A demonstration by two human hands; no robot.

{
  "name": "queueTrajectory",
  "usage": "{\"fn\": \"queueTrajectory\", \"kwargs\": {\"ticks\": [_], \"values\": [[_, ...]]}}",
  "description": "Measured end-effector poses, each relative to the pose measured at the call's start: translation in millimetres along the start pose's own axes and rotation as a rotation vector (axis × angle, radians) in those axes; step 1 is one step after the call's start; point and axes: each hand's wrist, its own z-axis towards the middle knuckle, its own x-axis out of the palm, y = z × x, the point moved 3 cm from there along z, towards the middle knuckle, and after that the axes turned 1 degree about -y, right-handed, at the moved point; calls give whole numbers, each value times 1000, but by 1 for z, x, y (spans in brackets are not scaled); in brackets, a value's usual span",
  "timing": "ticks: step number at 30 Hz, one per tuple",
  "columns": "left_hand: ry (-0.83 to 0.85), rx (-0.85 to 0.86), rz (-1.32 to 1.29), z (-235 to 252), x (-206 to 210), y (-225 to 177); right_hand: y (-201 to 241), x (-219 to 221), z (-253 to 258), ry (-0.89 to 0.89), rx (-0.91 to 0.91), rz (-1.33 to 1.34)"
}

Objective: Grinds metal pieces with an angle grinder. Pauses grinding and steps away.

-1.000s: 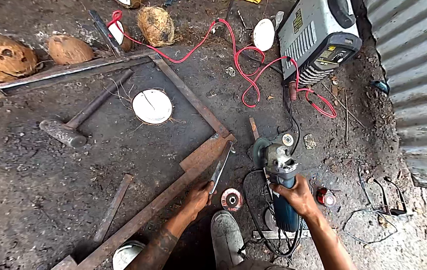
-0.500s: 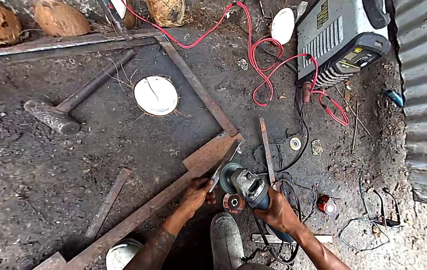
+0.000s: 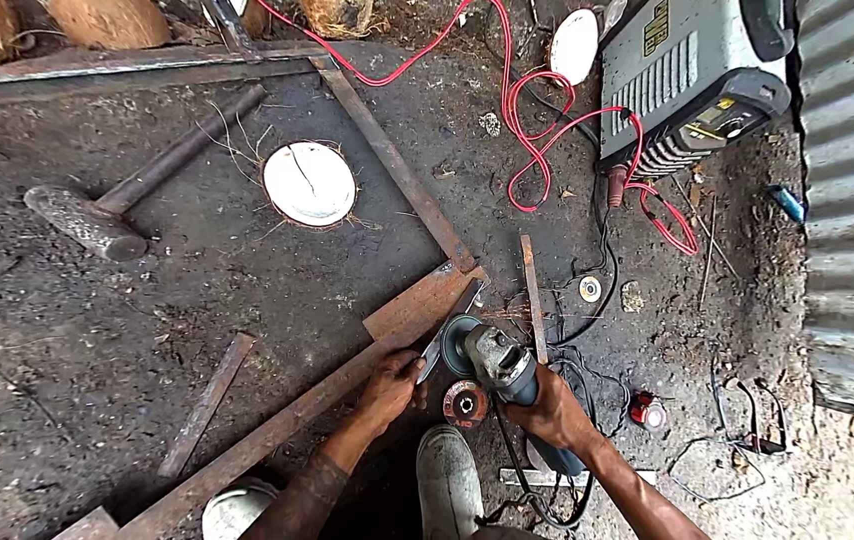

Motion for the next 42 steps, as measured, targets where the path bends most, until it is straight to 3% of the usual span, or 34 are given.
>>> {"fn": "queueTrajectory", "kwargs": {"ticks": [4, 9, 25, 31, 35, 42], "values": [[-20, 12, -1, 1, 1, 0, 5, 4, -4, 71, 4, -44], [-29, 9, 2, 1, 0, 2, -3, -5, 11, -3, 4, 37], [-41, 5, 11, 2, 0, 1, 3, 2, 4, 78, 5, -15], [-39, 17, 45, -2, -4, 2, -19, -27, 27, -114, 31, 167], [-32, 68, 183, 0, -9, 8, -34, -48, 15, -257, 44, 240], [-80, 7, 22, -1, -6, 8, -25, -31, 10, -168, -7, 174]]}}
